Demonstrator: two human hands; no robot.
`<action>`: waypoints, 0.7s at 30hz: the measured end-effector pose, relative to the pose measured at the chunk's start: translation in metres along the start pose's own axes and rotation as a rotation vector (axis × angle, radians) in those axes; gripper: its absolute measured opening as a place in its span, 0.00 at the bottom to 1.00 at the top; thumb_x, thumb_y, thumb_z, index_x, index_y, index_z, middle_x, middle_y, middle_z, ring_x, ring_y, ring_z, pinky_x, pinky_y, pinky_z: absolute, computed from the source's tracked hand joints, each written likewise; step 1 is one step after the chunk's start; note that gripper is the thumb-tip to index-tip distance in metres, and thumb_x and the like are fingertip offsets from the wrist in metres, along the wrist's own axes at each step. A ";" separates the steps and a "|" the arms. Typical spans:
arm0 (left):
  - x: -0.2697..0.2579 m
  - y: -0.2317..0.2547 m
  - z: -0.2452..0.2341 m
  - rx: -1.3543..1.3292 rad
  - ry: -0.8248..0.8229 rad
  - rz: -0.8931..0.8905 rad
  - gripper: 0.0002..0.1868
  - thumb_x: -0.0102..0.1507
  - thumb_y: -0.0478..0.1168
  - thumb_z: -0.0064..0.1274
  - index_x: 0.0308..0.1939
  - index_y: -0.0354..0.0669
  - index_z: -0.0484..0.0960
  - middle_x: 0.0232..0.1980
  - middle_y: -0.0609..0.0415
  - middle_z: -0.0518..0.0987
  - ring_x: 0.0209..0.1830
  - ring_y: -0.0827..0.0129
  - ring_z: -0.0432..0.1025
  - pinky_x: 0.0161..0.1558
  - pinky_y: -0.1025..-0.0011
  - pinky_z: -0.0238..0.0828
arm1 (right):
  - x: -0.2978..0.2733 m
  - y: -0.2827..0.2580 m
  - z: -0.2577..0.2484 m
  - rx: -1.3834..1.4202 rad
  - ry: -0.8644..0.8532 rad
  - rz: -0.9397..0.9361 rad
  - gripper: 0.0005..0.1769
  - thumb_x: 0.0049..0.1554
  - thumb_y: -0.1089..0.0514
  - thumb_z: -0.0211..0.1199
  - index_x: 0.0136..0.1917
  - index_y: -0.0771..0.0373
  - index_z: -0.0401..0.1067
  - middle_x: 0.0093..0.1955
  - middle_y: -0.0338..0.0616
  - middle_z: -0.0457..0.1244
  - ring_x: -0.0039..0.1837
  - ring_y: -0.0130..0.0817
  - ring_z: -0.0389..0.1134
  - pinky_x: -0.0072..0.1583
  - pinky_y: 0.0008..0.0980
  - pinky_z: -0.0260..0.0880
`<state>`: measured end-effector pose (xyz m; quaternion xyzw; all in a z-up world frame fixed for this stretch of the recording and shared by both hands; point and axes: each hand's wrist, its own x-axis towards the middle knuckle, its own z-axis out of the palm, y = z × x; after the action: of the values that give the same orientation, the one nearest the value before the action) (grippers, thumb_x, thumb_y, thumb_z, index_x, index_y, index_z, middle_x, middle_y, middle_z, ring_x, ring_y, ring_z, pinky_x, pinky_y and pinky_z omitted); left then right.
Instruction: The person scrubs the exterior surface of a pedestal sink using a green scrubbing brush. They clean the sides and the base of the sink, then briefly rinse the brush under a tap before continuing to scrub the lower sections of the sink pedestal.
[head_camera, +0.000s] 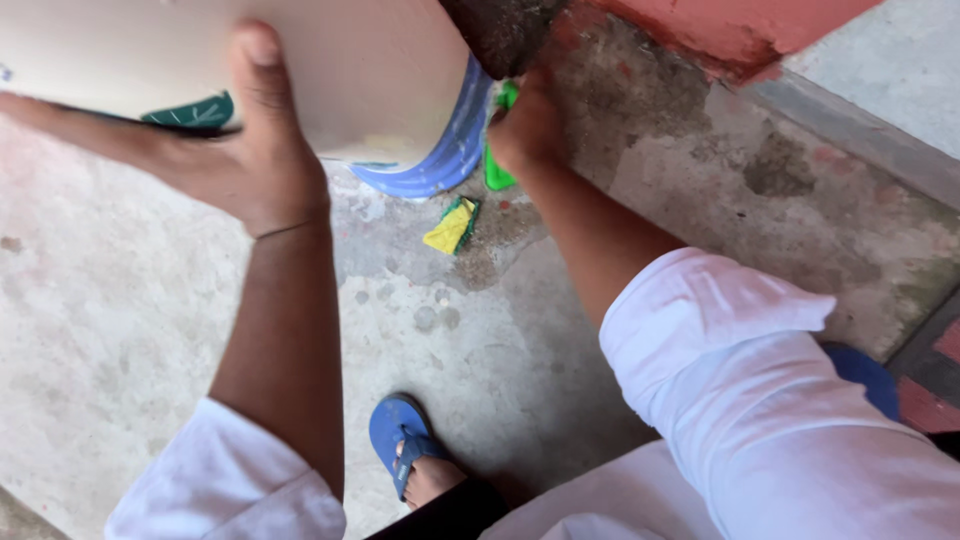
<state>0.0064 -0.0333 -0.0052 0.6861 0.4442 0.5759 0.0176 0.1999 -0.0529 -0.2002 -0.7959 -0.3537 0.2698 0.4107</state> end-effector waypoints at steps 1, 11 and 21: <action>-0.010 0.000 0.000 -0.014 -0.038 -0.037 0.72 0.65 0.66 0.70 0.81 0.42 0.22 0.83 0.42 0.30 0.85 0.57 0.33 0.86 0.57 0.37 | -0.013 0.002 0.002 -0.057 0.030 -0.056 0.33 0.48 0.60 0.69 0.64 0.64 0.59 0.59 0.62 0.67 0.61 0.60 0.69 0.60 0.52 0.70; -0.108 -0.007 0.038 -0.235 -0.348 -0.891 0.73 0.50 0.45 0.77 0.80 0.45 0.31 0.80 0.36 0.55 0.81 0.50 0.52 0.77 0.56 0.54 | 0.002 -0.013 -0.011 -0.004 -0.024 0.013 0.31 0.50 0.62 0.69 0.63 0.65 0.59 0.59 0.62 0.66 0.61 0.59 0.68 0.60 0.51 0.69; -0.114 -0.001 0.065 0.244 -0.277 -0.768 0.78 0.48 0.49 0.83 0.78 0.46 0.29 0.73 0.33 0.66 0.74 0.41 0.62 0.69 0.56 0.60 | 0.008 0.001 0.003 0.012 -0.031 -0.014 0.27 0.54 0.64 0.68 0.62 0.65 0.60 0.60 0.60 0.66 0.62 0.56 0.69 0.61 0.48 0.70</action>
<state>0.0650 -0.0724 -0.1160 0.5386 0.7260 0.3730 0.2089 0.2024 -0.0456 -0.2035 -0.7867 -0.3639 0.2814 0.4118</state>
